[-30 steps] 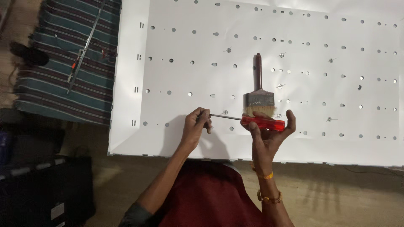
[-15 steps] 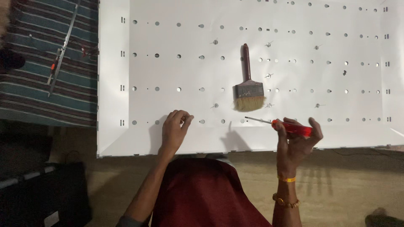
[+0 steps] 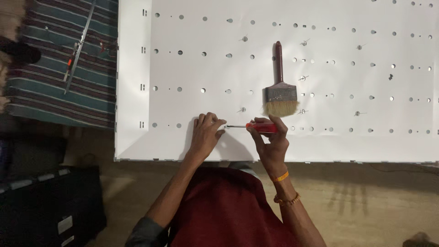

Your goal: The person uses a red-handled screwdriver to fasten screws into a white perforated panel. They repeatedly pick up screws, align them with holes, and turn the screwdriver to secure them. A paintbrush rests on the panel during the process.

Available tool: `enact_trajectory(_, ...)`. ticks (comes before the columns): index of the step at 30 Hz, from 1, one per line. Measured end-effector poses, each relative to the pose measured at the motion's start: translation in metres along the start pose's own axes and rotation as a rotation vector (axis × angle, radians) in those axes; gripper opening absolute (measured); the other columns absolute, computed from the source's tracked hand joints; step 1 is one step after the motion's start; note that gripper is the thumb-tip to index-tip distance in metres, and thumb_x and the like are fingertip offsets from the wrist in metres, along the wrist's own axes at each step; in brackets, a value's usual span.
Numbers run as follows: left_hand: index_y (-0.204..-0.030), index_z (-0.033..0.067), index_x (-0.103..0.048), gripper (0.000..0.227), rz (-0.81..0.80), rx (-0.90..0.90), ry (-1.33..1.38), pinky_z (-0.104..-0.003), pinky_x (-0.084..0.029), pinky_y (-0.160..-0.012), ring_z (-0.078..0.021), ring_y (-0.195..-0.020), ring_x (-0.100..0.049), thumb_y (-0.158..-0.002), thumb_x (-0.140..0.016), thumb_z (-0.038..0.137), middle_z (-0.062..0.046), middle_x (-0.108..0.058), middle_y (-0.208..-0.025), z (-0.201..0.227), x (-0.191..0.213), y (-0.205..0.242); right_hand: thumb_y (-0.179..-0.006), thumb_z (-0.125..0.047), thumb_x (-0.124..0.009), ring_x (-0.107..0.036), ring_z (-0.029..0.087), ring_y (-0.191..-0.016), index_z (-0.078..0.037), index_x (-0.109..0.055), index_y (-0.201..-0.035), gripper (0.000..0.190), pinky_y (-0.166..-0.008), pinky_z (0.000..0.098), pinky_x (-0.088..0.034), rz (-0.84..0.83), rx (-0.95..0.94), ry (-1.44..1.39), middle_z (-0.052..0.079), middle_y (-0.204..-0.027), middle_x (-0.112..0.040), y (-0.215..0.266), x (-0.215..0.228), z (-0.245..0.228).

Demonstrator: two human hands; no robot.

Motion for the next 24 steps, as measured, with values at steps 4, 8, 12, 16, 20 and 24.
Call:
enact_trajectory(4, -0.114, 0.0141, -0.076, 0.033, 0.037, 0.001, 0.016, -0.042, -0.042, -0.095, -0.0235, -0.105, -0.052, -0.081, -0.082, 0.014, -0.003, -0.059, -0.109, -0.002, 0.004, 0.0, -0.094, -0.001, -0.077, -0.075, 0.025, -0.109, -0.011, -0.034, -0.143, 0.066, -0.088, 0.0352, -0.068, -0.027, 0.009, -0.016, 0.016, -0.121, -0.07, -0.005, -0.01, -0.001)
enact_trajectory(8, -0.113, 0.014, -0.075, 0.032, 0.022, -0.001, 0.031, -0.041, -0.042, -0.094, -0.0231, -0.105, -0.052, -0.082, -0.082, 0.016, -0.003, -0.059, -0.11, -0.003, 0.002, -0.002, -0.094, -0.001, -0.077, -0.075, 0.025, -0.11, -0.011, -0.033, -0.144, 0.067, -0.089, 0.0345, -0.068, -0.062, 0.028, 0.013, 0.016, -0.121, -0.07, -0.006, -0.013, 0.0)
enact_trajectory(12, -0.112, 0.0134, -0.075, 0.032, 0.034, -0.011, 0.03, -0.042, -0.042, -0.095, -0.0238, -0.104, -0.052, -0.081, -0.082, 0.014, -0.004, -0.059, -0.109, -0.003, 0.005, -0.002, -0.094, 0.0, -0.076, -0.074, 0.026, -0.111, -0.011, -0.033, -0.145, 0.068, -0.089, 0.0351, -0.065, -0.091, 0.037, -0.02, 0.017, -0.123, -0.069, -0.005, -0.016, 0.0)
enact_trajectory(16, -0.112, 0.0139, -0.076, 0.031, 0.028, -0.016, 0.02, -0.042, -0.042, -0.093, -0.0237, -0.104, -0.052, -0.082, -0.082, 0.013, -0.003, -0.059, -0.109, -0.001, 0.01, 0.0, -0.093, -0.001, -0.078, -0.076, 0.025, -0.108, -0.011, -0.034, -0.144, 0.068, -0.086, 0.0328, -0.068, -0.092, 0.069, 0.053, 0.015, -0.122, -0.07, -0.009, -0.02, -0.009)
enact_trajectory(20, -0.113, 0.0133, -0.075, 0.035, 0.024, -0.019, 0.066, -0.041, -0.042, -0.093, -0.0222, -0.103, -0.052, -0.079, -0.083, 0.015, -0.002, -0.059, -0.107, 0.0, 0.013, -0.004, -0.091, -0.007, -0.081, -0.077, 0.019, -0.107, -0.014, -0.044, -0.138, 0.06, -0.092, 0.0348, -0.065, -0.24, 0.094, 0.106, 0.009, -0.118, -0.074, -0.02, -0.031, -0.027)
enact_trajectory(24, -0.113, 0.0114, -0.073, 0.034, 0.001, -0.024, 0.076, -0.04, -0.044, -0.092, -0.023, -0.099, -0.054, -0.08, -0.078, 0.006, -0.004, -0.059, -0.104, -0.006, 0.013, -0.005, -0.083, -0.015, -0.082, -0.063, 0.03, -0.119, -0.014, -0.053, -0.133, 0.058, -0.105, 0.0421, -0.051, -0.389, 0.331, 0.375, 0.013, -0.122, -0.071, -0.024, -0.038, -0.063)
Point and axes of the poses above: each hand's wrist, its own y-axis away from the middle knuckle, its own x-axis out of the back of the hand, z = x × y, the point moved 7 cm from there along -y, towards the middle knuckle
